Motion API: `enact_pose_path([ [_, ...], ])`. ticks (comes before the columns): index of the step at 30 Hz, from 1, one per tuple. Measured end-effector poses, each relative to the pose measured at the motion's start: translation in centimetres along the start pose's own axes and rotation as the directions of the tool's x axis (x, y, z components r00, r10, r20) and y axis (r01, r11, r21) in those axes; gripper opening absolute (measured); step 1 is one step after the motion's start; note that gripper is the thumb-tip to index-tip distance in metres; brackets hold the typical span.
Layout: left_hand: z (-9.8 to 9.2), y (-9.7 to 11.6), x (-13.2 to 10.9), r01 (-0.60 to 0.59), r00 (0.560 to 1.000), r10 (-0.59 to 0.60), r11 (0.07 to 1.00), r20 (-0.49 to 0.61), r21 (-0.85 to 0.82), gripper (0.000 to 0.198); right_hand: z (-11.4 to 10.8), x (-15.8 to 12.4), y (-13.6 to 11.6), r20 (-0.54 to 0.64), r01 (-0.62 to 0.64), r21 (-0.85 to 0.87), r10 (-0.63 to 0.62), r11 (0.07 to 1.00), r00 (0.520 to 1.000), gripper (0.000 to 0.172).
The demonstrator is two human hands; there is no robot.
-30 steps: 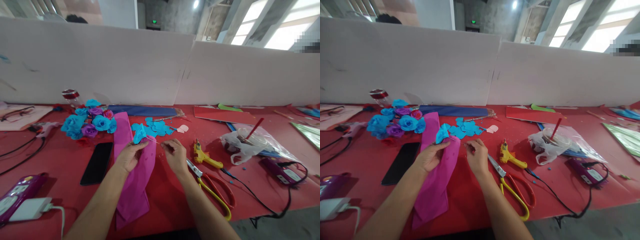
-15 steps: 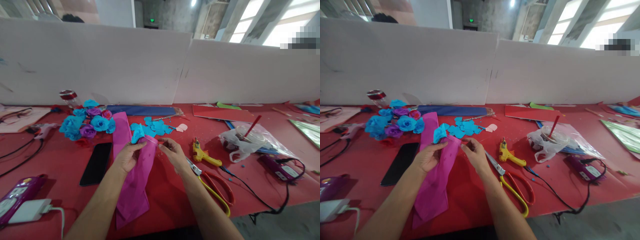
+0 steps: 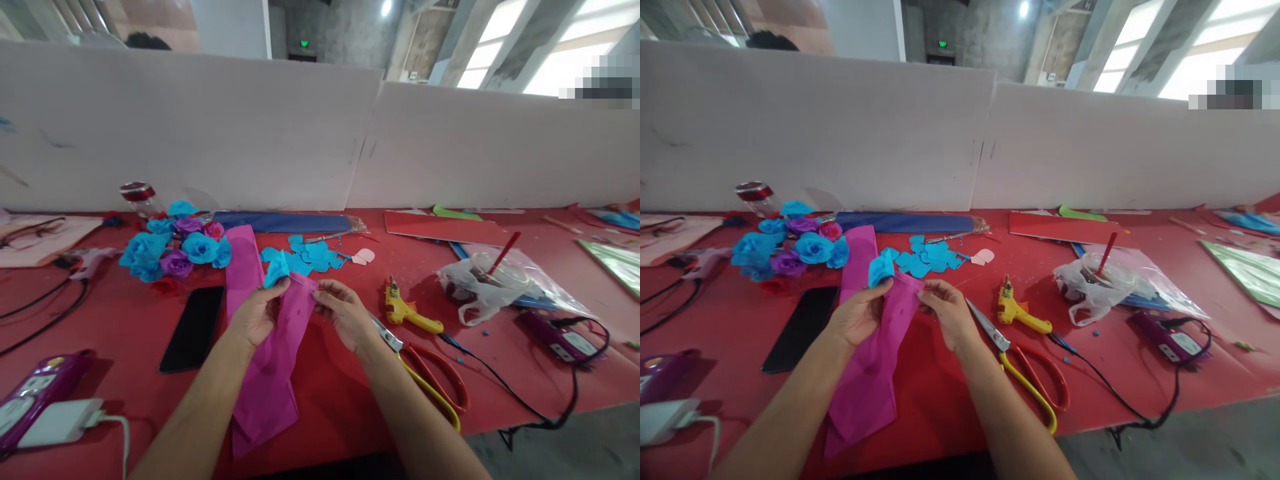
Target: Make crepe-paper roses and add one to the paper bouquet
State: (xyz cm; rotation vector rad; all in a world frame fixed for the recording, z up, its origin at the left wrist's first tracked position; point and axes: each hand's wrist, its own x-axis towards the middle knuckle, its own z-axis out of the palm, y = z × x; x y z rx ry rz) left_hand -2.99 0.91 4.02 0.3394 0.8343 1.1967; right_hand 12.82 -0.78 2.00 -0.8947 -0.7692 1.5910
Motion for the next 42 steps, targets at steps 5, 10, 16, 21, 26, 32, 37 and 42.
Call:
enact_pose_path([
  [5,-0.2,-0.1,0.2,-0.047,0.998,0.044,0.996,0.035,0.076,0.023,-0.1,0.2,0.3,-0.051,0.049,-0.026,-0.051,0.998,0.997,0.017],
  [10,0.0,0.0,0.3,-0.051,0.997,0.05,0.998,0.064,0.023,0.016,-0.1,0.2,0.4,-0.102,0.071,-0.06,-0.077,0.996,0.992,0.017],
  [16,-0.1,0.0,0.2,-0.026,0.999,0.026,1.0,0.042,-0.013,0.031,0.1,0.1,0.4,-0.149,0.076,-0.071,-0.086,0.995,0.985,0.013],
  [21,0.0,-0.1,0.3,-0.016,0.998,0.017,1.0,0.062,-0.01,0.022,0.2,0.1,0.5,-0.121,0.052,-0.05,-0.058,0.997,0.991,0.011],
  [26,0.1,0.2,0.3,0.063,0.998,-0.062,0.997,0.024,-0.043,0.014,0.3,0.0,0.6,-0.101,0.034,-0.004,-0.034,0.999,0.994,0.01],
  [32,0.2,0.5,0.2,0.042,0.998,-0.039,0.998,0.046,-0.054,0.017,0.2,-0.3,0.3,-0.101,0.06,-0.096,-0.069,0.994,0.992,0.011],
  [37,0.3,0.5,-0.2,-0.009,0.999,0.006,0.997,0.046,0.074,0.017,0.1,-0.2,-0.7,-0.148,0.147,-0.33,-0.204,0.932,0.968,0.012],
  [42,0.3,0.0,-0.3,0.001,0.996,-0.016,0.987,0.088,0.163,0.015,0.5,0.0,-0.7,0.041,0.134,-0.417,-0.129,0.899,0.991,0.023],
])
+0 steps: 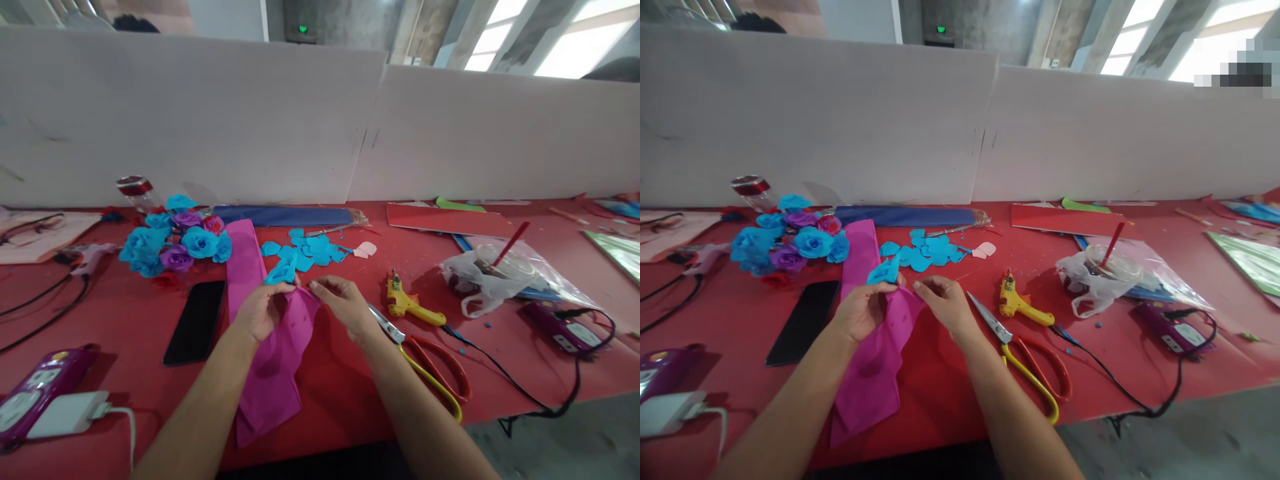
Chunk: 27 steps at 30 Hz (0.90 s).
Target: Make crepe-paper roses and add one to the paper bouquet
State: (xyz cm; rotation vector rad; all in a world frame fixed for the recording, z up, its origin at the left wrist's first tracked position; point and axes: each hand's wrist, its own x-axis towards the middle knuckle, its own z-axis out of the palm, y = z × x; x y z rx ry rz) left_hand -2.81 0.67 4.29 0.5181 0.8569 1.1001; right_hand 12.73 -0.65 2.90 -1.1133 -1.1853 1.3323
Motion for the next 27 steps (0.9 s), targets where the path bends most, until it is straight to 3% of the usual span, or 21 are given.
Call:
enact_pose_path([
  [5,-0.2,-0.2,0.0,-0.019,0.999,0.018,1.0,0.044,0.012,0.017,0.0,-0.2,0.6,0.058,-0.02,0.005,0.02,1.0,0.998,0.02],
  [9,-0.4,-0.1,0.0,-0.002,1.0,0.002,1.0,-0.002,0.013,0.027,-0.1,-0.2,1.1,0.074,0.018,-0.074,-0.013,0.997,0.997,0.019],
  [18,-0.3,-0.9,0.3,-0.017,0.999,0.021,0.991,-0.028,0.132,0.019,-0.3,-0.2,0.9,-0.065,0.183,-0.245,-0.204,0.952,0.977,0.018],
  [27,-0.3,-1.3,0.3,-0.128,0.992,0.124,0.981,0.036,0.145,0.023,0.1,-0.7,0.7,-0.092,0.344,-0.455,-0.427,0.822,0.9,0.015],
])
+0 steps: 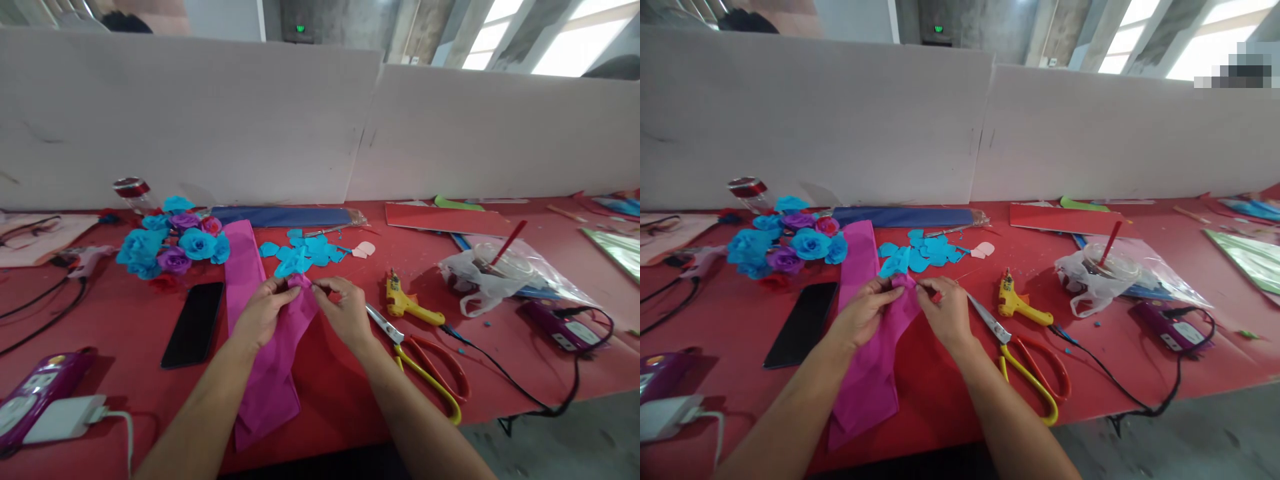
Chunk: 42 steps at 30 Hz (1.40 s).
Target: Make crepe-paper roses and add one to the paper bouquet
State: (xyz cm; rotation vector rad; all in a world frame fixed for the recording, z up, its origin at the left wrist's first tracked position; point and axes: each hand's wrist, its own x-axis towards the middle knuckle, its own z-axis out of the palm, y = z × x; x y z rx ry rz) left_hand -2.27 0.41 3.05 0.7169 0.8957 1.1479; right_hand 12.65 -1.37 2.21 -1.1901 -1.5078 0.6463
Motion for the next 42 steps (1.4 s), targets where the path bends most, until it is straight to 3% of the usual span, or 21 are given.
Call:
enact_pose_path([
  [4,0.5,-0.3,-0.2,0.006,1.0,-0.005,0.999,-0.026,0.034,0.022,0.2,-0.2,0.0,0.002,0.027,-0.016,-0.027,1.0,1.0,0.016],
  [9,0.7,-0.9,-0.2,-0.083,0.99,0.097,0.989,-0.106,0.122,0.02,0.5,-0.4,-0.1,-0.001,0.064,-0.082,-0.065,0.995,0.998,0.015],
  [16,0.8,-0.8,-0.2,-0.027,0.994,0.032,0.998,-0.105,0.048,0.024,0.7,-0.5,0.0,-0.006,0.013,0.021,-0.013,1.0,1.0,0.015],
  [20,0.7,-1.0,0.1,-0.026,0.99,0.034,0.998,-0.135,0.058,0.021,0.8,-0.7,0.3,-0.019,0.133,-0.165,-0.138,0.977,0.99,0.015],
  [25,0.5,-1.5,0.3,-0.045,0.99,0.052,0.997,-0.134,0.057,0.022,1.0,-1.0,0.8,0.021,0.29,-0.537,-0.331,0.793,0.943,0.016],
  [28,0.5,-1.4,0.1,-0.067,0.989,0.08,0.992,-0.127,0.105,0.021,1.0,-1.1,0.8,0.063,0.305,-0.592,-0.335,0.746,0.94,0.016],
  [30,0.6,-1.2,0.0,-0.085,0.986,0.104,0.986,-0.132,0.142,0.021,1.0,-1.1,0.6,0.029,0.255,-0.5,-0.279,0.828,0.96,0.016],
  [33,0.5,-0.8,0.0,-0.028,0.991,0.042,0.993,-0.126,0.114,0.024,0.8,-0.7,0.3,0.015,0.023,-0.088,-0.022,0.996,1.0,0.02],
  [36,0.4,-0.4,0.1,0.035,0.995,-0.028,0.997,-0.091,0.075,0.026,0.5,-0.1,0.4,0.159,-0.248,0.298,0.209,0.922,0.965,0.024],
  [38,0.4,-0.3,0.2,0.043,0.997,-0.038,0.996,-0.074,0.079,0.025,0.3,0.1,0.5,0.186,-0.297,0.351,0.245,0.888,0.952,0.019],
  [42,0.5,-0.6,0.1,0.035,0.997,-0.027,0.993,-0.068,0.115,0.025,0.4,-0.1,0.4,0.086,-0.197,0.168,0.185,0.966,0.979,0.015],
])
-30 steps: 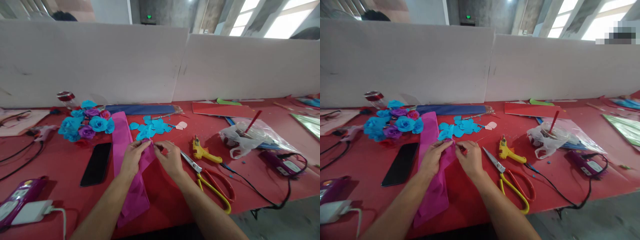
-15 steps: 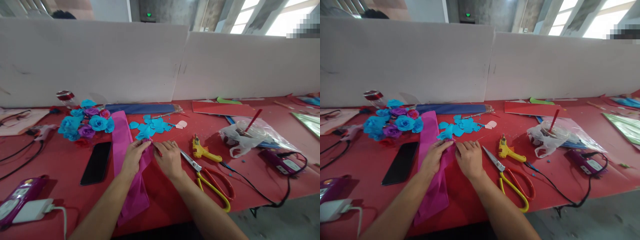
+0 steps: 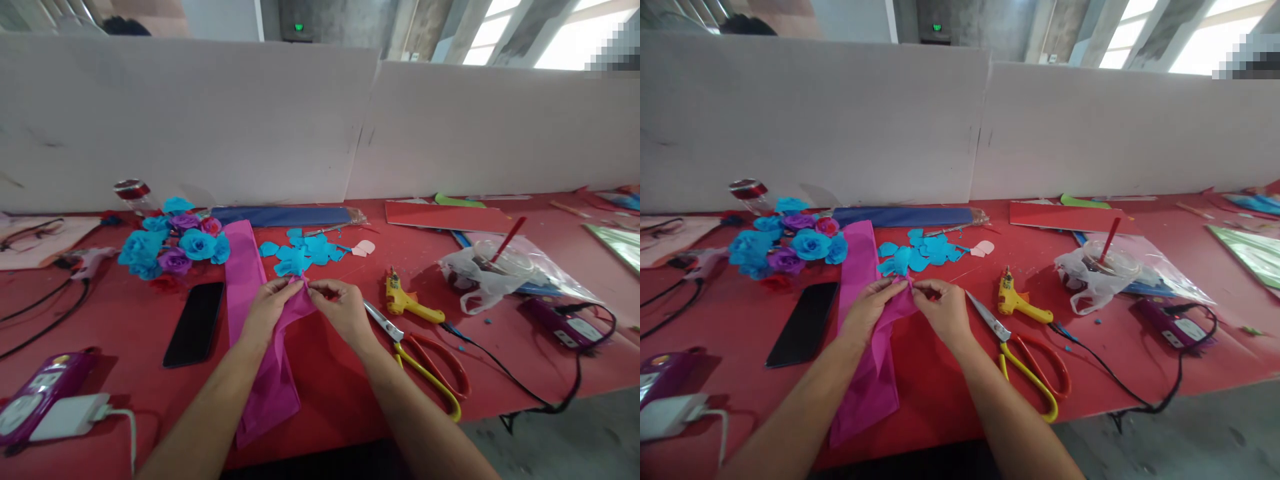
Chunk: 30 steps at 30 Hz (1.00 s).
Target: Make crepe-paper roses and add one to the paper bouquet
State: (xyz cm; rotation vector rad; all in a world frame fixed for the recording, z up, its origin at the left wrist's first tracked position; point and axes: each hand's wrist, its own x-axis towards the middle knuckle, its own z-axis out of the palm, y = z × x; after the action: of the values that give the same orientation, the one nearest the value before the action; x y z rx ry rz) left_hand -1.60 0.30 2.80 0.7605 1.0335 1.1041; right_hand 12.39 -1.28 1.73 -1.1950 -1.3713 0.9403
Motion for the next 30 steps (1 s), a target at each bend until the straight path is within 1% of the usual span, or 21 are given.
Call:
enact_pose_path([
  [2,0.0,-0.2,-0.1,-0.038,0.999,0.039,0.998,-0.02,0.05,0.023,0.3,-0.4,0.0,-0.056,0.099,-0.119,-0.106,0.988,0.993,0.016],
  [3,0.0,-0.4,-0.1,-0.062,0.997,0.065,0.995,-0.034,0.082,0.022,0.4,-0.6,0.0,-0.08,0.159,-0.184,-0.177,0.97,0.981,0.016],
  [5,-0.1,-0.6,-0.1,-0.103,0.992,0.112,0.985,-0.059,0.139,0.021,0.6,-0.9,0.2,-0.099,0.277,-0.334,-0.326,0.901,0.94,0.016],
  [7,-0.2,-0.8,-0.1,-0.131,0.987,0.144,0.977,-0.066,0.167,0.02,0.8,-1.0,0.6,-0.078,0.356,-0.467,-0.439,0.81,0.895,0.016],
  [9,-0.2,-0.9,0.0,-0.145,0.986,0.156,0.975,-0.056,0.167,0.019,0.8,-1.0,1.0,-0.042,0.395,-0.56,-0.501,0.728,0.864,0.015],
  [11,-0.2,-0.9,0.0,-0.144,0.987,0.153,0.979,-0.049,0.146,0.019,0.8,-0.9,1.3,-0.008,0.413,-0.623,-0.533,0.664,0.846,0.015],
  [13,-0.2,-0.9,0.1,-0.148,0.986,0.156,0.981,-0.055,0.123,0.019,0.9,-0.9,1.2,0.026,0.434,-0.643,-0.548,0.631,0.836,0.016],
  [14,-0.2,-0.8,0.1,-0.15,0.986,0.157,0.982,-0.057,0.113,0.019,0.9,-1.0,1.1,0.026,0.435,-0.626,-0.541,0.647,0.841,0.016],
  [15,-0.1,-0.8,0.1,-0.147,0.987,0.153,0.984,-0.056,0.103,0.019,1.0,-1.0,0.9,0.011,0.422,-0.582,-0.512,0.695,0.859,0.016],
  [16,-0.1,-0.7,0.1,-0.137,0.989,0.142,0.987,-0.051,0.088,0.019,1.0,-1.0,0.6,-0.019,0.382,-0.507,-0.453,0.773,0.891,0.015],
  [18,0.0,-0.5,0.0,-0.098,0.994,0.099,0.994,-0.036,0.038,0.02,1.0,-1.0,0.2,-0.074,0.231,-0.259,-0.258,0.938,0.963,0.015],
  [19,0.0,-0.4,0.0,-0.074,0.997,0.075,0.997,-0.025,0.005,0.02,1.0,-0.9,0.0,-0.071,0.137,-0.109,-0.145,0.985,0.987,0.016],
  [20,0.0,-0.3,-0.1,-0.054,0.998,0.053,0.998,-0.013,-0.025,0.021,0.9,-0.7,-0.1,-0.039,0.046,0.032,-0.044,0.998,0.998,0.017],
  [21,0.1,-0.3,-0.1,-0.036,0.999,0.036,0.998,0.002,-0.052,0.021,0.8,-0.6,-0.1,0.008,-0.032,0.147,0.031,0.989,0.999,0.018],
  [23,0.1,-0.3,-0.2,-0.006,0.999,0.009,0.997,0.034,-0.081,0.021,0.5,-0.3,0.0,0.092,-0.137,0.284,0.115,0.949,0.989,0.019],
  [25,0.1,-0.4,-0.3,-0.01,0.999,0.012,0.998,0.037,-0.057,0.02,0.4,-0.1,0.2,0.107,-0.162,0.317,0.134,0.934,0.985,0.018],
  [28,0.1,-0.5,-0.4,-0.089,0.996,0.089,0.996,-0.029,0.021,0.017,0.5,0.0,0.6,0.044,-0.115,0.286,0.107,0.951,0.993,0.014],
  [30,0.2,-0.6,-0.4,-0.11,0.993,0.111,0.994,-0.045,0.029,0.015,0.5,0.0,0.6,0.014,-0.099,0.252,0.099,0.963,0.995,0.013],
])
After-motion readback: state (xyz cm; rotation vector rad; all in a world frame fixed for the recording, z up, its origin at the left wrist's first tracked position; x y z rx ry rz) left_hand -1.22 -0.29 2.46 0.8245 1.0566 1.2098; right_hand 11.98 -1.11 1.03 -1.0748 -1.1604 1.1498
